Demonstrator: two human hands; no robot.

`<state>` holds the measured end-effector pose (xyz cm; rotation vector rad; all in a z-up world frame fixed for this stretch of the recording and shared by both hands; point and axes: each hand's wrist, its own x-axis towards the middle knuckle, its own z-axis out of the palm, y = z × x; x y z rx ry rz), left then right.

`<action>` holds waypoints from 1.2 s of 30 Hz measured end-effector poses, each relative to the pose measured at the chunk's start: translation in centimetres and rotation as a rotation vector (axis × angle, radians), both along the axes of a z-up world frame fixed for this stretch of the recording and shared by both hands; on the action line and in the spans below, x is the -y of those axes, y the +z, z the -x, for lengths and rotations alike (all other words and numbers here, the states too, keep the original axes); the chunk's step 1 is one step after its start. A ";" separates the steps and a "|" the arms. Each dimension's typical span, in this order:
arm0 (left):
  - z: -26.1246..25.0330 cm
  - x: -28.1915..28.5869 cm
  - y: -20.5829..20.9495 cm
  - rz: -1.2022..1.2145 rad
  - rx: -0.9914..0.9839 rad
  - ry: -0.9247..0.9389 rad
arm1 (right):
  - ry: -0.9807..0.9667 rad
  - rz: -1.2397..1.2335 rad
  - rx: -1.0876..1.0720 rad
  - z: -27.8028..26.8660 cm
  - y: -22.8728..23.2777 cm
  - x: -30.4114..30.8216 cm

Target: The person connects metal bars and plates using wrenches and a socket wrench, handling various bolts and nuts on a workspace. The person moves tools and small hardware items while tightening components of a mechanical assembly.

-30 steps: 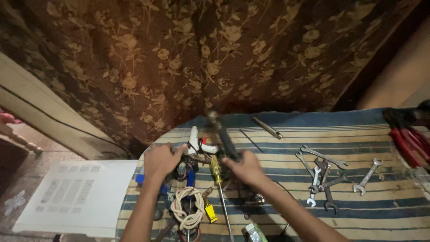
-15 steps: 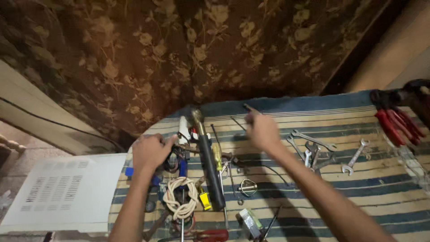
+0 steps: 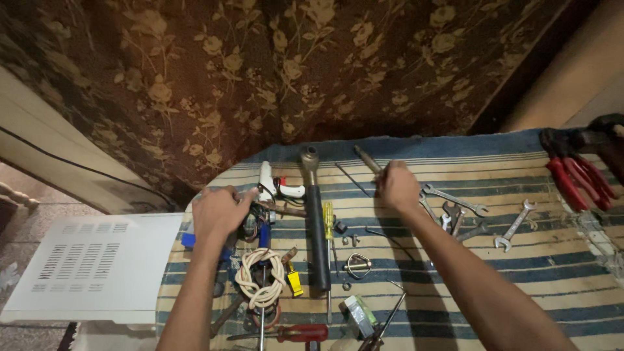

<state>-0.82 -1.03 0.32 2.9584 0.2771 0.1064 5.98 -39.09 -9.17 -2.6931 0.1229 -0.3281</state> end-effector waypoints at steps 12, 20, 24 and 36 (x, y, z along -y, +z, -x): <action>-0.2 -0.4 -0.3 -0.040 0.013 -0.040 | 0.018 -0.570 -0.308 0.8 -1.5 -2.7; 0.0 0.0 0.5 0.016 -0.114 0.012 | 0.173 -0.994 -0.501 3.5 2.9 -5.4; 0.2 0.0 0.4 -0.029 -0.010 -0.013 | 0.267 -1.023 -0.481 5.0 4.2 -7.9; 0.5 0.0 0.3 0.036 0.030 0.000 | 0.361 -1.063 -0.489 7.8 1.1 -13.4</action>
